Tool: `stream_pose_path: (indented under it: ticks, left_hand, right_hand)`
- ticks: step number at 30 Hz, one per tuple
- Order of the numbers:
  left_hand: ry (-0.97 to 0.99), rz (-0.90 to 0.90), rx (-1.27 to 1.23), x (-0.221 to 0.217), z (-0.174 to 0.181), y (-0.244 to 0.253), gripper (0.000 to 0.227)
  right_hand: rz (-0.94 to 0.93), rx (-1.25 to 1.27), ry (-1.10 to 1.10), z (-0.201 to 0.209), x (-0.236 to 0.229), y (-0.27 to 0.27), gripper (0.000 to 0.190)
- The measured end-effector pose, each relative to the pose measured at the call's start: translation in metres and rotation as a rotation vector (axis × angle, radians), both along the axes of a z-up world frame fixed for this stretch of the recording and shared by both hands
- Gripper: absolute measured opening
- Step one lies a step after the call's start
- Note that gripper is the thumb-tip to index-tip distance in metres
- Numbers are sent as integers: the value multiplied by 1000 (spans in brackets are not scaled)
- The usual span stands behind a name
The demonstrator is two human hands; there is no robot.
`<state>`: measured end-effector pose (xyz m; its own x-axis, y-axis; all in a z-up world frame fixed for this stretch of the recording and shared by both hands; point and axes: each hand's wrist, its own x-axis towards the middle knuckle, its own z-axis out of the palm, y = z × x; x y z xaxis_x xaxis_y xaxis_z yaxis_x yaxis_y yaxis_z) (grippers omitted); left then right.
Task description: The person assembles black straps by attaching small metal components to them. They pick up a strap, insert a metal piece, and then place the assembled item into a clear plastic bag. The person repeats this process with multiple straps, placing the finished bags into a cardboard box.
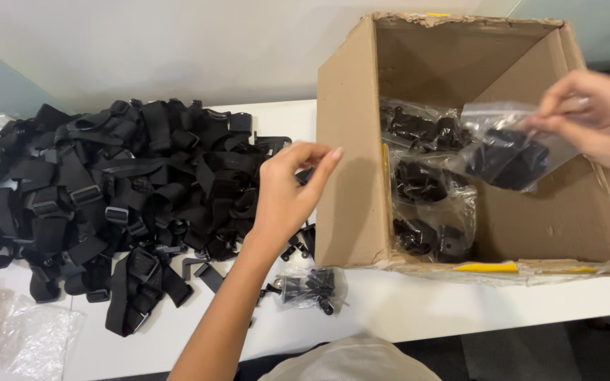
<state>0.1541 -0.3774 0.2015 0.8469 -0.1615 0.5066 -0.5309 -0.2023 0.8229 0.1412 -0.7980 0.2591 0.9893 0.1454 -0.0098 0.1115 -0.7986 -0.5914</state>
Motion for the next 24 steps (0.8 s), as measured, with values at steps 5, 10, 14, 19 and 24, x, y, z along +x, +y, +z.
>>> stream_pose_path:
  ticks: [5, 10, 14, 19, 24]
  left_hand:
    - [294, 34, 100, 3, -42, 4, 27]
    - [376, 89, 114, 4, -66, 8, 29]
    - [480, 160, 129, 1, -79, 15, 31]
    - [525, 175, 130, -4, -94, 19, 33]
    - [576, 173, 155, -6, -99, 18, 34]
  right_hand:
    - [93, -334, 435, -73, 53, -32, 17]
    - [177, -755, 502, -146, 101, -38, 23]
    - [213, -914, 228, -215, 116, -56, 44]
    - [214, -886, 563, -264, 100, -54, 87]
    - [284, -1121, 231, -279, 72, -43, 91]
